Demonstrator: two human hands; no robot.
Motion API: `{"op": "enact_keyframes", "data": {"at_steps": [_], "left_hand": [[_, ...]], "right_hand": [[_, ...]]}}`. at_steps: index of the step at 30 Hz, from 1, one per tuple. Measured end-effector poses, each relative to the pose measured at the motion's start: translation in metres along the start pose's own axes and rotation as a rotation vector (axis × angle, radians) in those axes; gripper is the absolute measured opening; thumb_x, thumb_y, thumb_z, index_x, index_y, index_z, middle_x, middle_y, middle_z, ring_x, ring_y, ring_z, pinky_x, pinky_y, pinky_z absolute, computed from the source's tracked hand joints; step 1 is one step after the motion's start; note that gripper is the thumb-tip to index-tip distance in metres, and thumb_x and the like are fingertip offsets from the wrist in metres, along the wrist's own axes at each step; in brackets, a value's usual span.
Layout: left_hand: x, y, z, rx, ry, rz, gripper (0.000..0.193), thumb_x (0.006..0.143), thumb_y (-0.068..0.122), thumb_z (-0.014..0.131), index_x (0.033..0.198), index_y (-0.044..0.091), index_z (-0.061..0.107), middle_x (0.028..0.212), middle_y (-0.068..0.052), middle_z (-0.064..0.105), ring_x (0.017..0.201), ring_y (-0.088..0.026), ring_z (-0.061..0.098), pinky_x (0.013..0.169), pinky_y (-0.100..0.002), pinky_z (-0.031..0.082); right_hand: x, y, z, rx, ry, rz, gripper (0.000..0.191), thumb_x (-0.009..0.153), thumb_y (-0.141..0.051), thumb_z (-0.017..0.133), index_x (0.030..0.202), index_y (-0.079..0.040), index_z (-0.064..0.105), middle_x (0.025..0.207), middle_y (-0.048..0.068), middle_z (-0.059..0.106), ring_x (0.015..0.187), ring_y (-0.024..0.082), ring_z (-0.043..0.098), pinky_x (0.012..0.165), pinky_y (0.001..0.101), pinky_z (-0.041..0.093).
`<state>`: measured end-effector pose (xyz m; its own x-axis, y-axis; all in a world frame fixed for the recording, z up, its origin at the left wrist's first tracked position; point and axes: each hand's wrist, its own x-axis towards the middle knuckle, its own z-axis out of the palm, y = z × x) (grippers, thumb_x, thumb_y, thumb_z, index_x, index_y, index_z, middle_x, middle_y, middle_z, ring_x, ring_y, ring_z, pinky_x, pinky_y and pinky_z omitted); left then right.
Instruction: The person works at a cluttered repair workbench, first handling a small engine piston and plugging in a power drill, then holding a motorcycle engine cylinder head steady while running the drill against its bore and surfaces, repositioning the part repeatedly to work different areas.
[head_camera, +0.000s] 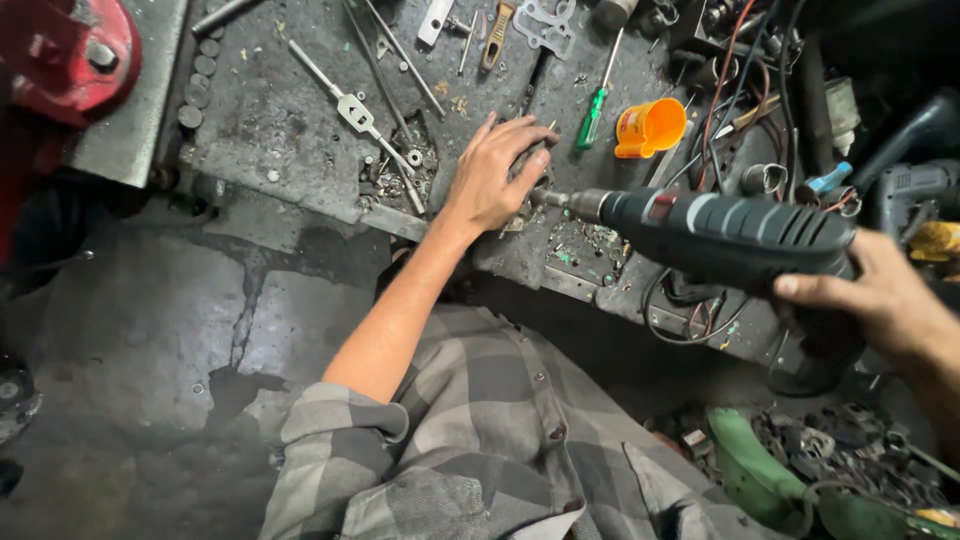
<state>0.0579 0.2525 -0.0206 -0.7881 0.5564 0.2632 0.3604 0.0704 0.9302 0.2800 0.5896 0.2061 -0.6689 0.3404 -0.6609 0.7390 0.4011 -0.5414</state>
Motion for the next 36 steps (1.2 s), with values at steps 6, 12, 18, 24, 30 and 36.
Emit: {"op": "enact_keyframes", "data": {"at_steps": [6,12,18,24,30,36], "left_hand": [[0.002,-0.002,-0.001,-0.015,0.01,-0.012,0.037,0.102,0.037,0.053,0.119,0.01,0.072,0.129,-0.011,0.072,0.137,-0.032,0.058,0.126,-0.057,0.026],[0.002,-0.004,-0.001,-0.018,0.014,0.003,0.038,0.102,0.037,0.055,0.123,0.01,0.072,0.13,-0.014,0.071,0.137,-0.033,0.058,0.126,-0.056,0.026],[0.015,0.001,0.009,0.033,-0.004,-0.038,0.04,0.1,0.04,0.059,0.123,0.009,0.072,0.129,-0.013,0.072,0.134,-0.031,0.06,0.124,-0.055,0.028],[0.016,0.004,0.005,0.011,-0.031,-0.029,0.04,0.099,0.04,0.058,0.122,0.01,0.073,0.13,-0.012,0.073,0.135,-0.031,0.06,0.124,-0.056,0.028],[0.015,0.005,-0.002,-0.028,-0.068,0.025,0.042,0.098,0.039,0.059,0.122,0.007,0.073,0.129,-0.014,0.073,0.134,-0.034,0.061,0.123,-0.055,0.032],[0.014,0.0,-0.003,-0.08,-0.078,0.054,0.041,0.095,0.035,0.064,0.122,0.005,0.071,0.129,-0.017,0.071,0.13,-0.033,0.065,0.114,-0.042,0.048]], "right_hand": [[0.005,-0.051,0.006,-0.274,-0.055,-0.129,0.077,0.073,-0.019,0.086,0.145,-0.003,0.063,0.096,0.013,0.077,0.079,0.02,0.069,0.072,0.0362,0.057],[-0.032,-0.092,0.059,-0.424,-0.02,-0.162,0.095,0.055,-0.029,0.085,0.145,-0.02,0.059,0.098,0.009,0.076,0.082,0.021,0.079,0.078,0.0363,0.06],[-0.059,-0.077,0.103,-0.895,-0.068,0.107,0.122,0.045,-0.046,0.099,0.151,-0.043,0.039,0.068,0.018,0.073,0.073,0.036,0.076,0.074,0.043,0.061],[-0.061,-0.038,0.11,-0.399,0.074,-0.265,0.111,0.041,-0.024,0.081,0.147,-0.027,0.049,0.092,0.018,0.078,0.077,0.033,0.078,0.072,0.0417,0.059],[-0.07,-0.01,0.139,-0.304,0.146,-0.305,0.104,0.05,-0.029,0.088,0.146,-0.019,0.051,0.103,0.017,0.078,0.089,0.029,0.079,0.082,0.0365,0.06],[-0.073,0.023,0.171,-0.136,0.253,-0.444,0.1,0.057,-0.027,0.088,0.149,-0.012,0.049,0.116,0.018,0.074,0.103,0.024,0.076,0.092,0.0361,0.057]]}}
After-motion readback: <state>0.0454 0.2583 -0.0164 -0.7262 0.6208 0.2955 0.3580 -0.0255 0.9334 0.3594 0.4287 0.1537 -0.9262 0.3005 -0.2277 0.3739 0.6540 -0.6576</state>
